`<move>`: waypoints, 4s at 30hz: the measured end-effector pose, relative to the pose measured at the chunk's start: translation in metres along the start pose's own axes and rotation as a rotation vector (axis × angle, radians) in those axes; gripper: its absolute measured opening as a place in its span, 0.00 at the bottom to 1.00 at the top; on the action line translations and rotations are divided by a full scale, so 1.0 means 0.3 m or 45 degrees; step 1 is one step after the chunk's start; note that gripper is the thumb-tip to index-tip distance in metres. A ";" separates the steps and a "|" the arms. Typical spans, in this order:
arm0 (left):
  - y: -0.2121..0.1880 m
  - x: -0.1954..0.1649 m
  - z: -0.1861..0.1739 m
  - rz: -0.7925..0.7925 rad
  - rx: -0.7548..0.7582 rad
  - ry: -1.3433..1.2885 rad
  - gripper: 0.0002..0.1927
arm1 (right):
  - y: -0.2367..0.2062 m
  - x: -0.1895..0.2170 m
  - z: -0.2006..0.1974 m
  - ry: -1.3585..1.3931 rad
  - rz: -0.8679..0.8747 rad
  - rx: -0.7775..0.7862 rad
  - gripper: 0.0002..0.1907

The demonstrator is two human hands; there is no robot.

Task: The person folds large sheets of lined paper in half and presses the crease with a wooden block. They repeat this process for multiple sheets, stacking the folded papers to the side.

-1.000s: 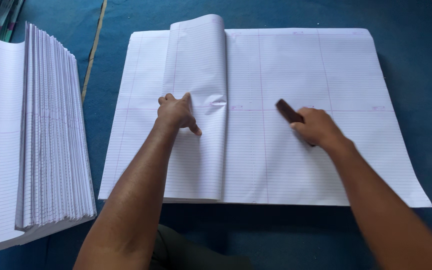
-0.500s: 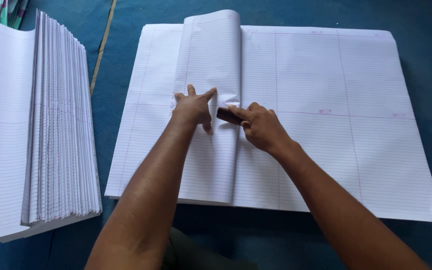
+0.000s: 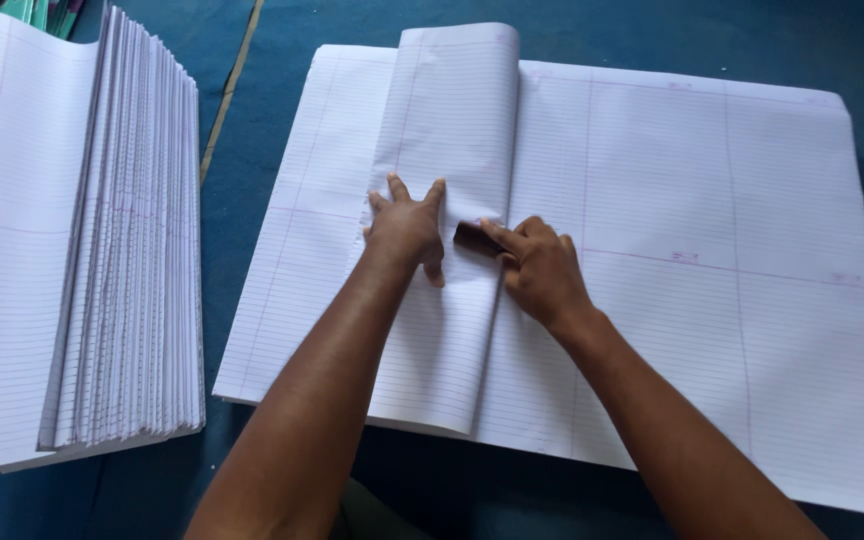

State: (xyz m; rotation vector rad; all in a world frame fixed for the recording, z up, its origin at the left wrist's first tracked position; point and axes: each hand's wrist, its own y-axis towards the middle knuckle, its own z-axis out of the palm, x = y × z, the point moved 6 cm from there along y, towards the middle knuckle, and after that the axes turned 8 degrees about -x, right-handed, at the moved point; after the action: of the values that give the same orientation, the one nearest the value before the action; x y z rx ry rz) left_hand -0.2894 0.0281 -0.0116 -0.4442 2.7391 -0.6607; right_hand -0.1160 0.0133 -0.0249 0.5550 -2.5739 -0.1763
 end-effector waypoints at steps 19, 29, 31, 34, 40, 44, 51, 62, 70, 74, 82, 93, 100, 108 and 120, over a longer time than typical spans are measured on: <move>-0.127 -0.012 -0.015 -0.004 0.064 0.051 0.71 | 0.289 -0.106 -0.016 -0.044 0.104 -0.145 0.24; -0.170 -0.019 -0.017 0.035 0.062 0.084 0.70 | 0.404 -0.153 -0.035 -0.075 0.171 -0.177 0.25; -0.175 -0.022 -0.014 0.037 0.074 0.092 0.70 | 0.427 -0.163 -0.039 -0.095 0.167 -0.193 0.26; -0.184 -0.026 -0.010 0.041 0.076 0.100 0.70 | 0.461 -0.174 -0.048 -0.112 0.175 -0.219 0.26; -0.197 -0.030 -0.006 0.067 0.081 0.122 0.70 | 0.514 -0.194 -0.072 -0.063 0.333 -0.244 0.27; -0.210 -0.031 -0.003 0.085 0.081 0.115 0.69 | 0.540 -0.206 -0.079 -0.036 0.447 -0.238 0.27; -0.232 -0.039 -0.003 0.113 0.073 0.136 0.68 | 0.597 -0.251 -0.089 -0.021 0.526 -0.222 0.28; -0.246 -0.045 -0.004 0.134 0.030 0.110 0.68 | 0.635 -0.303 -0.092 -0.042 0.593 -0.186 0.29; -0.229 -0.043 0.004 0.134 0.018 0.096 0.69 | 0.562 -0.256 -0.118 -0.018 0.546 -0.020 0.28; -0.203 -0.033 0.010 0.107 -0.006 0.019 0.68 | 0.516 -0.229 -0.126 0.054 0.500 0.057 0.27; -0.131 -0.003 0.025 0.069 -0.099 0.004 0.71 | 0.434 -0.184 -0.085 0.261 0.464 0.154 0.26; 0.002 0.043 0.040 0.182 -0.017 0.044 0.68 | 0.309 -0.175 -0.002 0.277 0.427 0.217 0.26; 0.023 0.077 0.043 0.163 -0.130 -0.026 0.64 | 0.234 -0.180 0.036 0.299 0.347 0.266 0.26; 0.089 0.095 0.087 0.144 -0.250 0.001 0.59 | 0.141 -0.169 0.059 0.299 0.345 0.287 0.26; 0.168 0.119 0.140 0.131 -0.411 -0.105 0.54 | 0.042 -0.158 0.048 0.168 0.328 0.380 0.27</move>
State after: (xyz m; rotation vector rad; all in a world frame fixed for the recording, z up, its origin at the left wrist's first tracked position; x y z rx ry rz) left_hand -0.3188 0.0417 -0.0789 -0.3854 2.7720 -0.1694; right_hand -0.0898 0.0447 -0.0556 0.3198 -2.5262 0.3260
